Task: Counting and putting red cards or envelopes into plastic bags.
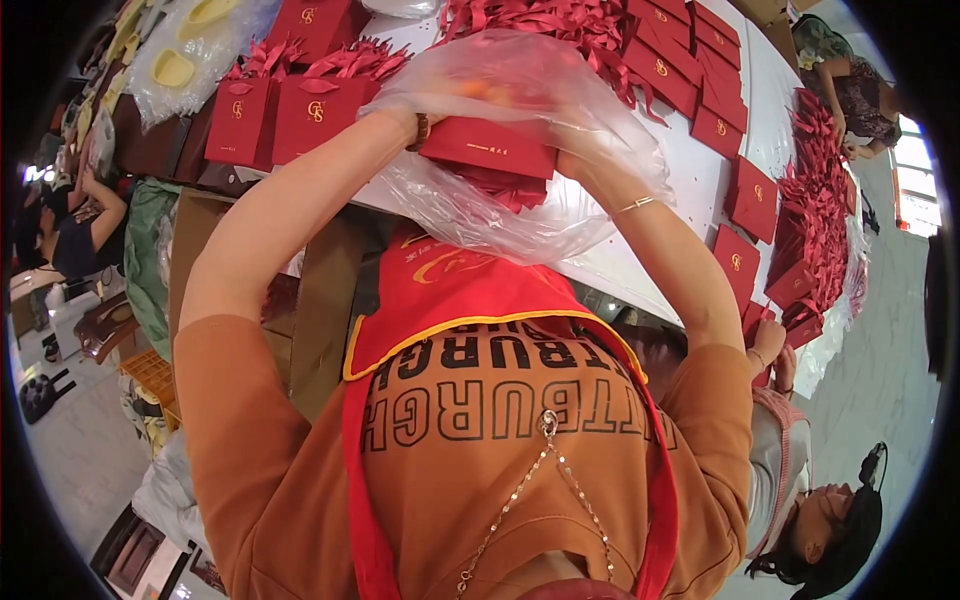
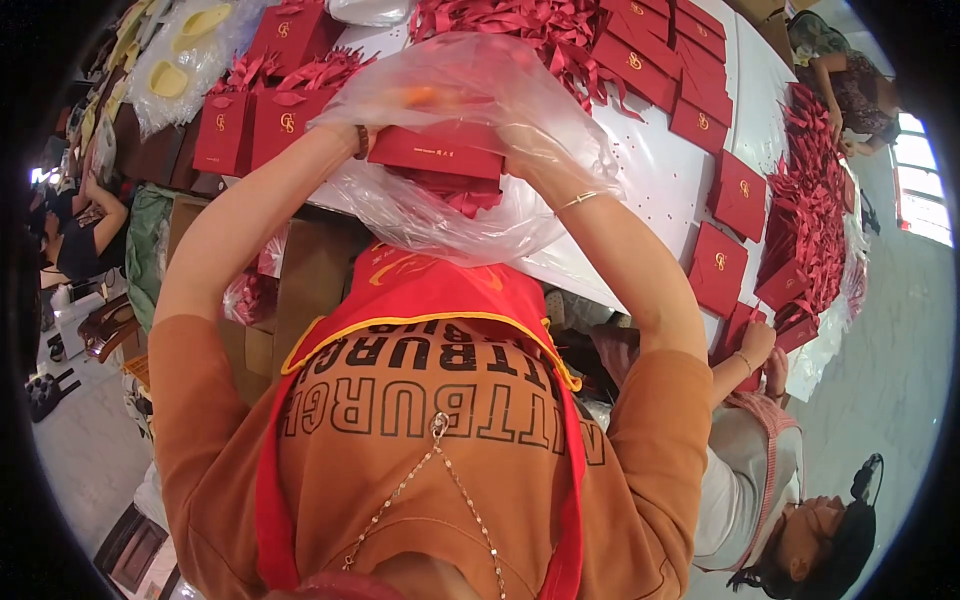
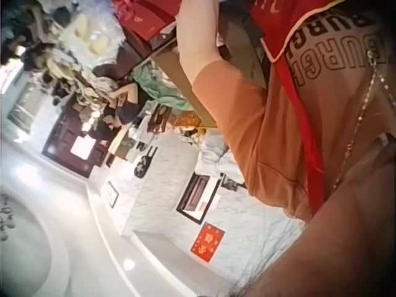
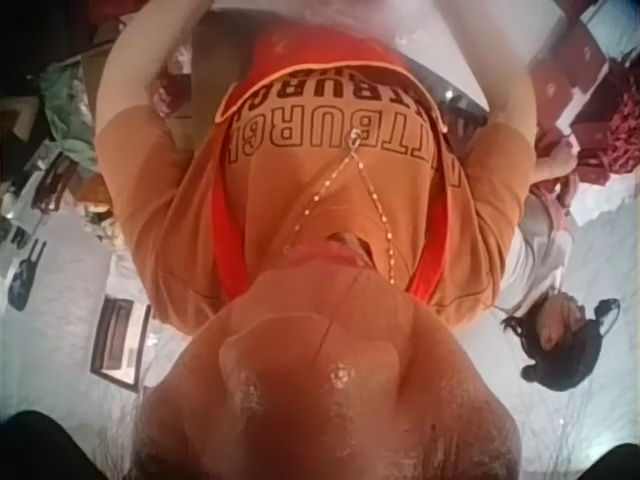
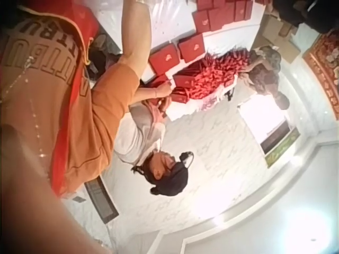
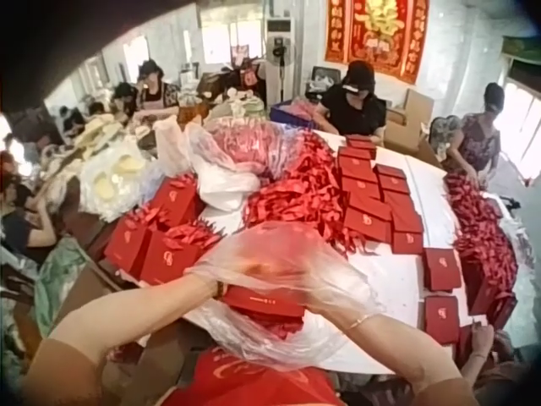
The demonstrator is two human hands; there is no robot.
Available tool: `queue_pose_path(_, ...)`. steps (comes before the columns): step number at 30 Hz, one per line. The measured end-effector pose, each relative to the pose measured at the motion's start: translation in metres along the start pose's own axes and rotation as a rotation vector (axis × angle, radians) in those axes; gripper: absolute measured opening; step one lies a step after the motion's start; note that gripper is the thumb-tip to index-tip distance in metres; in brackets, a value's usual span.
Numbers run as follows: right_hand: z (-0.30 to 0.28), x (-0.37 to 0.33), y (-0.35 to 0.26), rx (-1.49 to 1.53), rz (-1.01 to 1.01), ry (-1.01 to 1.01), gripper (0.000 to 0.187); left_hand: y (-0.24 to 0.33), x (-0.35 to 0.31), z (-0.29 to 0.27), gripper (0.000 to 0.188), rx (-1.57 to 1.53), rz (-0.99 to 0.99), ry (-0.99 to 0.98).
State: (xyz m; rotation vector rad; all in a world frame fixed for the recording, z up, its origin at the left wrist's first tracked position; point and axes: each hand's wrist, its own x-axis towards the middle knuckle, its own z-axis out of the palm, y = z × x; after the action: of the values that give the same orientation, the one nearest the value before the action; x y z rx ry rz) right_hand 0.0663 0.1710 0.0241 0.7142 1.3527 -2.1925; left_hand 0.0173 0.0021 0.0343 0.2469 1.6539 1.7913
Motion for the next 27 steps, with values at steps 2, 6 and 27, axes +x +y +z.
queue_pose_path(2,0.0,0.003,0.003,0.007,0.009,0.004,0.044,0.003,0.008,-0.002,0.038,0.062,0.017,0.036)
queue_pose_path(6,-0.003,0.006,0.008,0.03,0.028,0.018,0.043,0.0,0.005,0.002,0.038,0.189,0.044,0.1)
queue_pose_path(27,-0.011,0.013,0.016,0.016,-0.091,-0.145,0.022,0.002,-0.003,0.005,0.037,0.868,0.073,0.423)
